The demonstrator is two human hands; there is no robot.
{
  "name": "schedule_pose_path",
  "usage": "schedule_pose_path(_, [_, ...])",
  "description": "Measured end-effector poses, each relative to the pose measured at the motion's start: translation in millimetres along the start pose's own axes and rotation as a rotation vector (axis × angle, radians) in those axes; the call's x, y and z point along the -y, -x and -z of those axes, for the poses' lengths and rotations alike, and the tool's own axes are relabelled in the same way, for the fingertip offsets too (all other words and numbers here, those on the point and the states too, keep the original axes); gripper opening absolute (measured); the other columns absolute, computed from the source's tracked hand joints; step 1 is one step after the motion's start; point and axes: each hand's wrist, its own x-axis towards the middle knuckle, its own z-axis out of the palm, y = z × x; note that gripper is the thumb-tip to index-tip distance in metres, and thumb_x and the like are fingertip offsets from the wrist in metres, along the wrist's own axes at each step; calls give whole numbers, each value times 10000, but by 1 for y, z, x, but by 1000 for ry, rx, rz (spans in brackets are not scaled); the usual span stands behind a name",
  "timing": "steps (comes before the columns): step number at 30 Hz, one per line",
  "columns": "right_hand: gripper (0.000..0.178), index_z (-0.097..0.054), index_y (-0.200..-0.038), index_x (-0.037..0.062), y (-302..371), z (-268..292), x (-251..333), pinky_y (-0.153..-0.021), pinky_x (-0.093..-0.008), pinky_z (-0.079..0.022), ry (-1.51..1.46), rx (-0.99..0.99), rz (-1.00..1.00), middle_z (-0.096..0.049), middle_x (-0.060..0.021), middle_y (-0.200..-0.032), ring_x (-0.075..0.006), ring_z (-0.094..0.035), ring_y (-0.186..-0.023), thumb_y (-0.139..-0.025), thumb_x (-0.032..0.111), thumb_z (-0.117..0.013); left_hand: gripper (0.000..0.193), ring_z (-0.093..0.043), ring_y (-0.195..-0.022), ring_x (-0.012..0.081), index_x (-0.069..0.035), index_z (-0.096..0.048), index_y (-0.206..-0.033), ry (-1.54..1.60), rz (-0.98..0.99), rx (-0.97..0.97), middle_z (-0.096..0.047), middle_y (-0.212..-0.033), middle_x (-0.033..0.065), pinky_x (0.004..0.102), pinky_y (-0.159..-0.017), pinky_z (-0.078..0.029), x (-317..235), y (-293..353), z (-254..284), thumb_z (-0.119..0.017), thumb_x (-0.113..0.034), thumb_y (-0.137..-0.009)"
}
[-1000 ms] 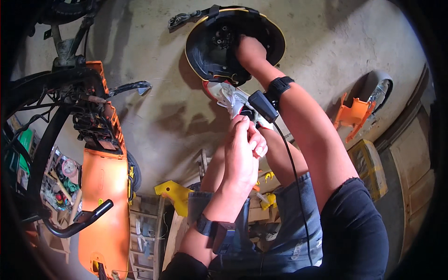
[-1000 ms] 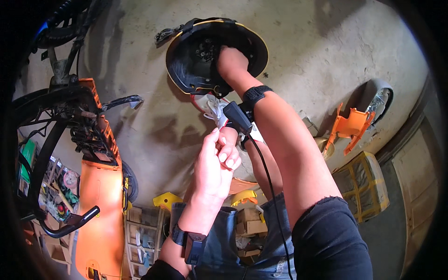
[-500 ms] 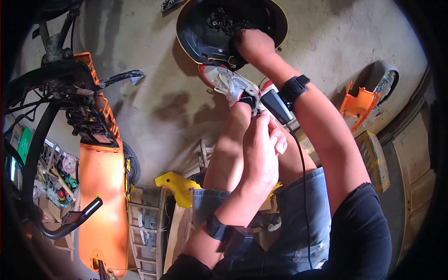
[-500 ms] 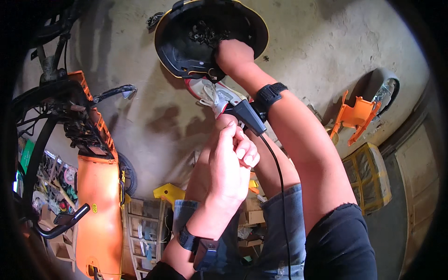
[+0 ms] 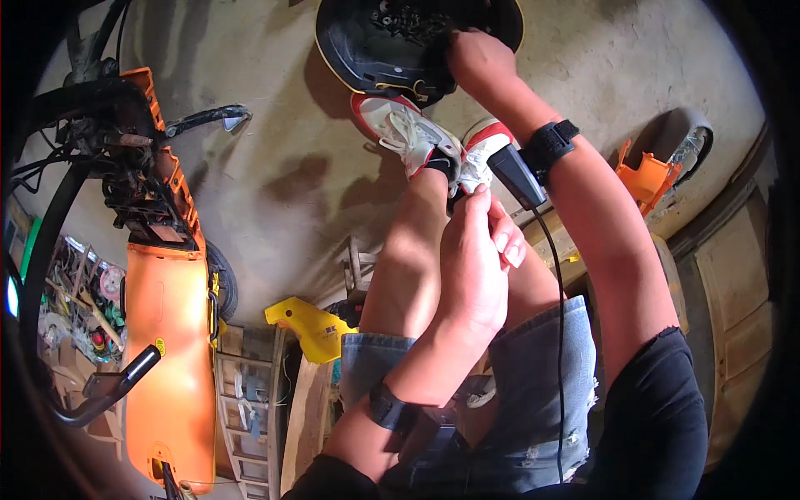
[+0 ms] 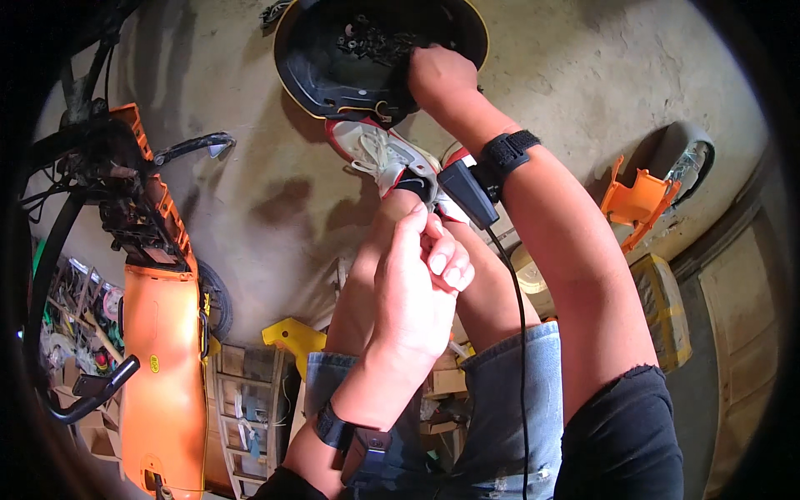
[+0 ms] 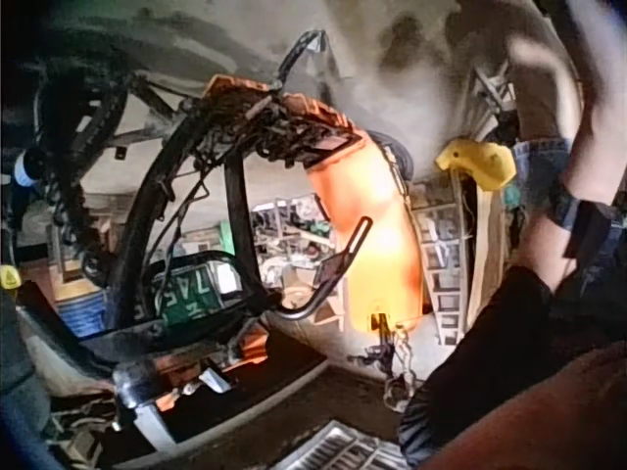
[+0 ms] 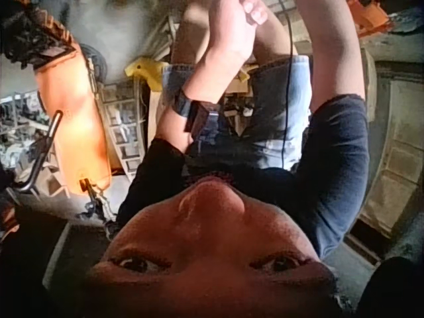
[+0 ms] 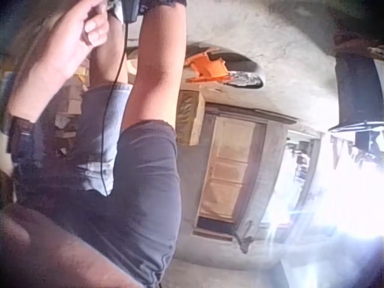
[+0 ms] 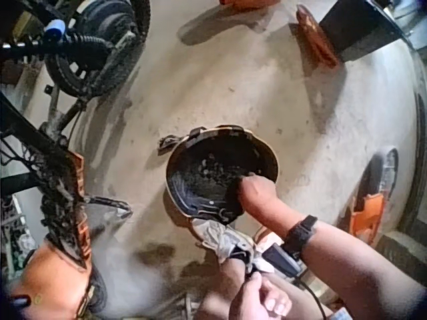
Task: The person assembles a yellow electric scooter in a cluttered workshop. They use a cordless drill to secure the front body panel to the frame, then attach a yellow plastic cover to the handlebar area.
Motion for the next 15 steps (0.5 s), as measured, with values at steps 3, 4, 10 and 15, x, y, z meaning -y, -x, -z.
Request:
schedule_pose_path(3, [340, -603, -1188, 114, 0, -4, 3, -730, -480, -544, -7, -11, 13, -684, -200, -962, -384, -671, -868, -879, 173, -474, 266, -375, -530, 92, -98, -431, -818, 4, -1, 31, -369, -611, -20, 246, -504, -333, -1, 0, -1, -448, -288, -1004])
schedule_pose_path(4, [362, -583, -1219, 117, 0, 0, 6, -726, -479, -545, -7, 8, 8, -686, -203, -947, -383, -673, -864, -879, 173, -473, 263, -376, -529, 92, -98, -430, -821, 11, 14, 41, -369, -610, -19, 246, -506, -336, -1, 1, 0, -448, -285, -1004])
schedule_pose_path(10, [274, -689, -1043, 72, -2, 13, 13, -744, -455, -551, 27, 144, 7, -699, -190, -944, -360, -682, -895, -842, 136, -513, 246, -380, -525, 97, -98, -424, -838, 17, 47, 12, -373, -616, -10, 248, -508, -350, -3, 0, -3, -469, -280, -998])
schedule_pose_path(15, [217, -726, -887, 55, 3, 11, 12, -740, -454, -554, 28, 150, 13, -697, -197, -910, -372, -682, -872, -825, 137, -535, 245, -387, -534, 99, -98, -421, -843, 29, 58, 64, -374, -620, -8, 249, -510, -351, -1, 0, -3, -469, -281, -998])
